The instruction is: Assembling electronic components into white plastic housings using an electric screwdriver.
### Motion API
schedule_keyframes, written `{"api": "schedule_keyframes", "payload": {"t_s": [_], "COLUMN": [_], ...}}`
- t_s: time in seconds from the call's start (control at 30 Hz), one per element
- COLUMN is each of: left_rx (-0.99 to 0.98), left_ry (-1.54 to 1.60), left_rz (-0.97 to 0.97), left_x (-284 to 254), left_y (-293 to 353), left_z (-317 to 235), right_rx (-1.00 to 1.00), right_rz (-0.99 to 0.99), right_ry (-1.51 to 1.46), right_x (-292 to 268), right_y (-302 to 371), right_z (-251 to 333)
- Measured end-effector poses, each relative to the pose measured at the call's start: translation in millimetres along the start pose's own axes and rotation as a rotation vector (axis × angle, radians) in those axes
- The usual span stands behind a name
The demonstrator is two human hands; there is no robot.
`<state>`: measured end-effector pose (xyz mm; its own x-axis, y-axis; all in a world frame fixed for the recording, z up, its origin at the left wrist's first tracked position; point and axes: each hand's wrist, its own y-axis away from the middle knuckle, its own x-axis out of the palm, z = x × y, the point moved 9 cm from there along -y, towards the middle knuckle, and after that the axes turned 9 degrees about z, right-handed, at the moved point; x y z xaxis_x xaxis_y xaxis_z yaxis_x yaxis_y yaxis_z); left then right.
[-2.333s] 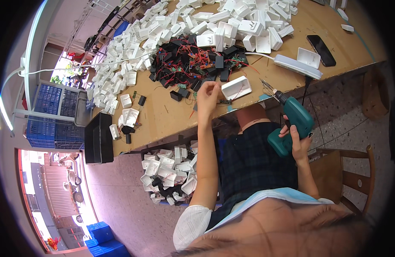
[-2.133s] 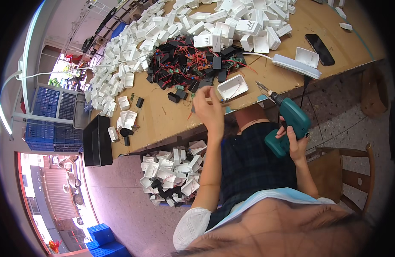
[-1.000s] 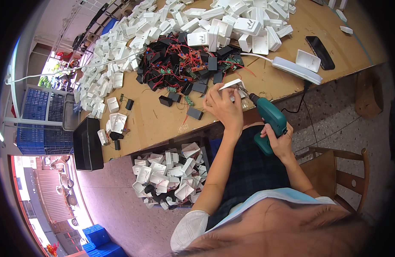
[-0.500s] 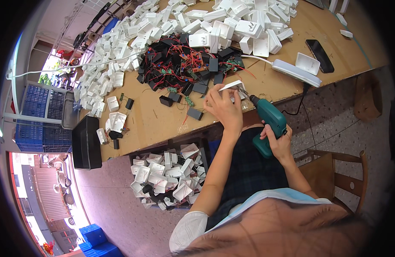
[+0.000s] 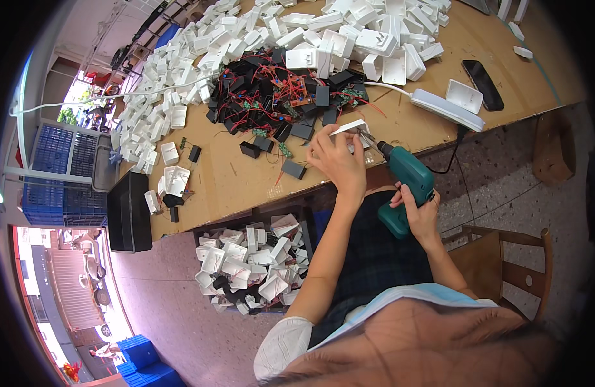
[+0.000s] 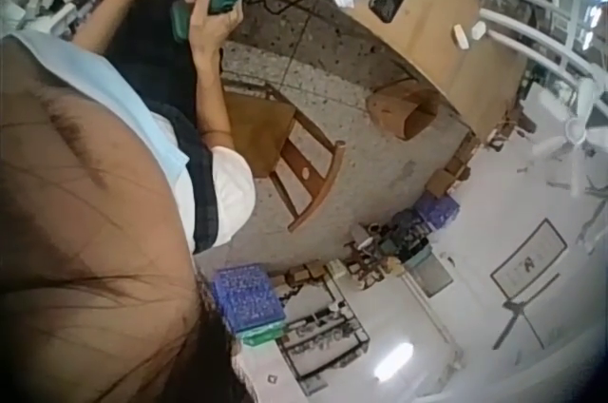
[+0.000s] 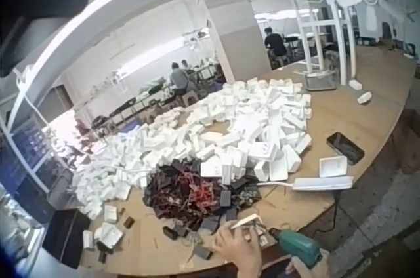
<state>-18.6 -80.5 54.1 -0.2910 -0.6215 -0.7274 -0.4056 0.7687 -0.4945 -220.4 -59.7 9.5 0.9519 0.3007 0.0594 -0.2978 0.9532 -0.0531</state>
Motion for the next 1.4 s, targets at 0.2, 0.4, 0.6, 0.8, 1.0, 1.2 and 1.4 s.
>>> {"api": "schedule_keyframes", "payload": {"t_s": [0.2,0.4,0.6,0.8,1.0,1.2,1.4], "left_rx": [-0.008,-0.008,-0.004,-0.005,0.002,-0.015,-0.005], "left_ry": [0.001,-0.005,-0.040,-0.046,-0.041,0.001,-0.007], "left_rz": [0.002,0.000,-0.040,-0.044,-0.053,-0.006,-0.023], "left_x": [1,2,1,1,-1,2,2], "left_y": [0,-1,0,0,1,1,1], "left_z": [0,-1,-1,0,-1,0,-1], "right_rx": [-0.006,-0.052,-0.075,-0.095,-0.145,-0.137,-0.119], "right_rz": [0.032,0.034,0.070,0.034,0.057,0.043,0.041], "right_ry": [0.050,0.104,0.086,0.047,0.069,0.023,0.041], "right_x": [1,-2,-1,0,-2,-2,-1], "right_y": [0,2,1,2,4,2,0], "right_z": [0,-3,-7,-9,-10,-14,-11]}}
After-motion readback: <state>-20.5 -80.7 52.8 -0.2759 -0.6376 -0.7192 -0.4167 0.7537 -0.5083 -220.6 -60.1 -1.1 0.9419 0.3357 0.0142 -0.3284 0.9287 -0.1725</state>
